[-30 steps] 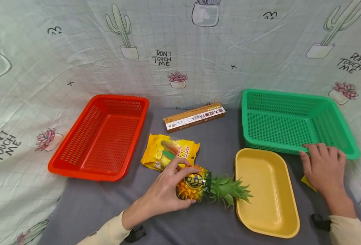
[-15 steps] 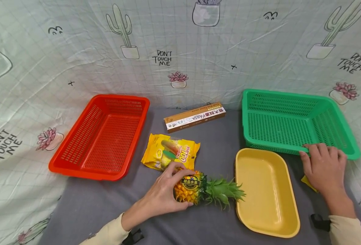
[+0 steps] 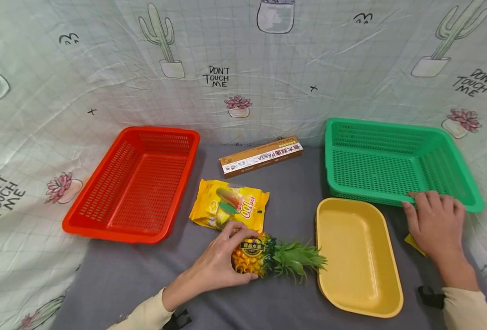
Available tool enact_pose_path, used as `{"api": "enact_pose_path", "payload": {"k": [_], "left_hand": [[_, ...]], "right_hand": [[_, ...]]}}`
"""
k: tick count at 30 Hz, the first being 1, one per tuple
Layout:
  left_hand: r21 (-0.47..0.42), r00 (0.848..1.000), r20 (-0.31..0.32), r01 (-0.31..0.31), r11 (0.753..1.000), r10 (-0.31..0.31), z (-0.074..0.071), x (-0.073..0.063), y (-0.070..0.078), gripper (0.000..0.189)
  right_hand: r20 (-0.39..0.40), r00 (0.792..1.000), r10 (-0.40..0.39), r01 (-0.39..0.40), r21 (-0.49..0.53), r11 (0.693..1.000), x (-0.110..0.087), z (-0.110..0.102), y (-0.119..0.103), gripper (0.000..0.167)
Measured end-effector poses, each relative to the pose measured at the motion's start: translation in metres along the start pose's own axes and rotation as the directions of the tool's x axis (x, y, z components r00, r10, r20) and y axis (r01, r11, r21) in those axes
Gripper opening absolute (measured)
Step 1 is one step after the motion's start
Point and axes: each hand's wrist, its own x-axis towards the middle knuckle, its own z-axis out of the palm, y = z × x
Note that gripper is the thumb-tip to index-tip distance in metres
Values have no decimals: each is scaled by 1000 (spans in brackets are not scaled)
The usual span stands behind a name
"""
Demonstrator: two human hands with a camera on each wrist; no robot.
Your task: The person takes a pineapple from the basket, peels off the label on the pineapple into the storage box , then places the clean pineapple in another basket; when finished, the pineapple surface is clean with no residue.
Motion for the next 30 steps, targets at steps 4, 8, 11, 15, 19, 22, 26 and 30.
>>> {"api": "enact_pose_path", "payload": {"k": [4,8,11,15,19,22,26,30], "left_hand": [[-2,1000,0,8,1000,-8,1,-1,-2,86],[-8,1000,5,16,1000,-15,2,-2,-4,87],[-17,1000,8,14,1000,-13,3,-2,-6,87],[-33,1000,9,7,999,-7,5,-4,-9,86],[-51,1000,13,15,999,-15,7,-5,-12,85],[-59,1000,17,17,998,-16,8,-5,-14,84],[-71,1000,19,3,997,-2,9,-5,-16,84],[-117,999,38,-18,993,22,10,-4,-19,83]], "right_hand": [[-3,1000,-1,1,-3,1000,1,1,-1,60],[-5,1000,2,-2,0,1000,1,1,-2,61],[1,1000,6,-6,5,1000,1,1,-2,59],[7,1000,9,-9,8,1000,2,2,-2,58],[7,1000,7,-7,8,1000,2,2,-4,58],[6,1000,5,-5,6,1000,2,1,-4,59],[1,1000,4,-4,5,1000,2,1,-4,60],[-17,1000,-5,5,3,1000,2,1,-3,61]]}}
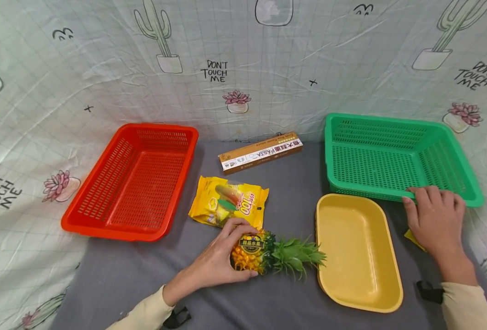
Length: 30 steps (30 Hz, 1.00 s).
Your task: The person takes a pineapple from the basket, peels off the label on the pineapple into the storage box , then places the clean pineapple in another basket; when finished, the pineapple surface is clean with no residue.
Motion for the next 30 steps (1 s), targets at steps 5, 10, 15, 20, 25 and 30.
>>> {"api": "enact_pose_path", "payload": {"k": [5,10,15,20,25,30], "left_hand": [[-72,999,35,-29,997,31,1,1,-4,83],[-139,998,61,-24,990,33,2,1,-8,83],[-159,997,73,-10,987,22,3,2,-9,84],[-167,997,81,17,986,-3,2,2,-10,91],[-149,995,94,58,987,-45,2,2,-9,94],[-148,993,105,64,987,-49,2,3,-9,93]], "right_hand": [[-1,1000,-3,3,-5,1000,-1,1,1,65],[-12,1000,-11,11,-4,1000,-1,2,2,67],[-15,1000,-12,12,2,1000,0,2,2,66],[45,998,32,-32,8,999,2,-1,-2,57],[89,993,73,-75,21,997,3,-5,-3,54],[111,989,96,-101,44,994,4,-8,-5,54]]}}
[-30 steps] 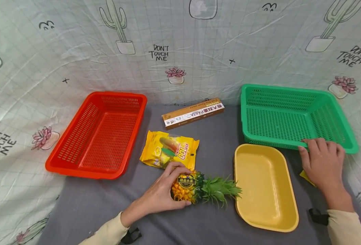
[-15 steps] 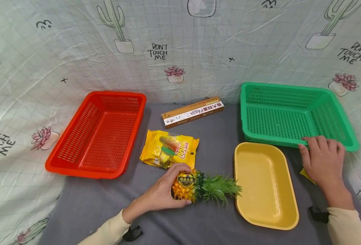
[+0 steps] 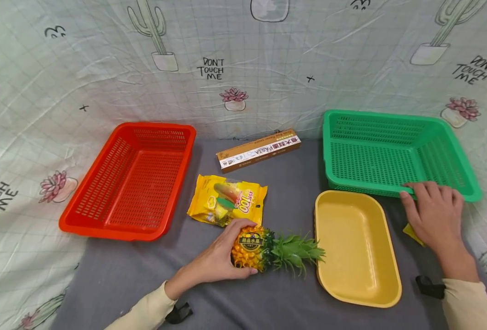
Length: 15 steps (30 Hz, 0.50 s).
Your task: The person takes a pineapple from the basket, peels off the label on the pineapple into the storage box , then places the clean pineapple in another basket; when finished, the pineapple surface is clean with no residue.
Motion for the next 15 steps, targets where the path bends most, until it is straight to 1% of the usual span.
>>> {"api": "enact_pose_path", "payload": {"k": [7,12,15], "left_hand": [[9,1000,-10,-7,1000,7,-2,3,0,93],[8,1000,-5,-14,1000,14,0,1,0,91],[8,1000,-3,-19,1000,20,1,-1,0,91]], "right_hand": [[5,1000,-5,5,23,1000,8,-5,-5,53],[29,1000,10,-10,24,1000,5,-8,-9,51],[32,999,3,-4,31,1000,3,-8,-13,51]]}}
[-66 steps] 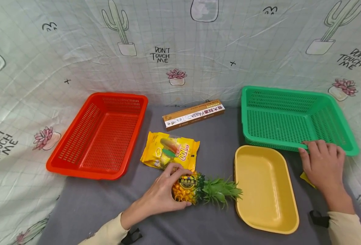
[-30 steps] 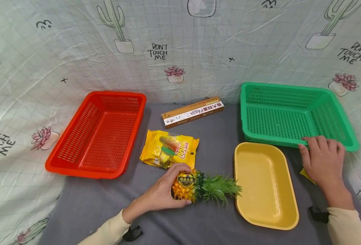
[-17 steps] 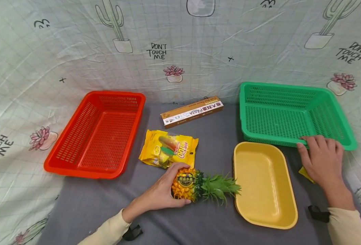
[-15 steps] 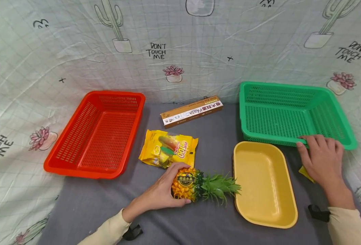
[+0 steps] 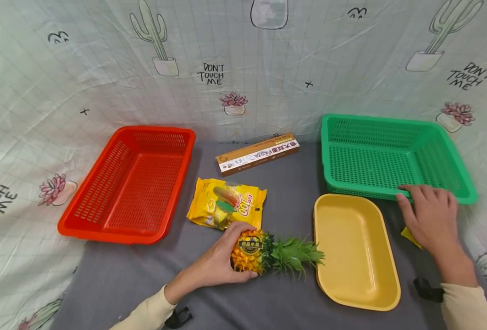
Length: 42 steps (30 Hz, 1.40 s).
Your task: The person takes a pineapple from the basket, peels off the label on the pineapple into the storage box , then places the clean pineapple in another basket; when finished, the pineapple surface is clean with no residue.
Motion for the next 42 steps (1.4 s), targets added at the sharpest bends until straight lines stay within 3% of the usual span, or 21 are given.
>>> {"api": "enact_pose_path", "payload": {"k": [19,26,32,42], "left_hand": [[-16,1000,-7,3,1000,-3,2,-1,0,91],[-8,1000,-13,4,1000,-4,2,-1,2,90],[-14,1000,-10,13,1000,-14,2,-2,3,90],[-20,1000,-27,10,1000,-11,4,-3,2,90]], "right_hand": [[-76,990,-121,127,87,988,2,-10,-39,44],[-157,955,-253,276,147,950,6,-15,-60,40],[-170,925,-341,365,145,919,8,-24,-78,53],[-134,924,-358,377,158,913,3,-41,-98,46]]}}
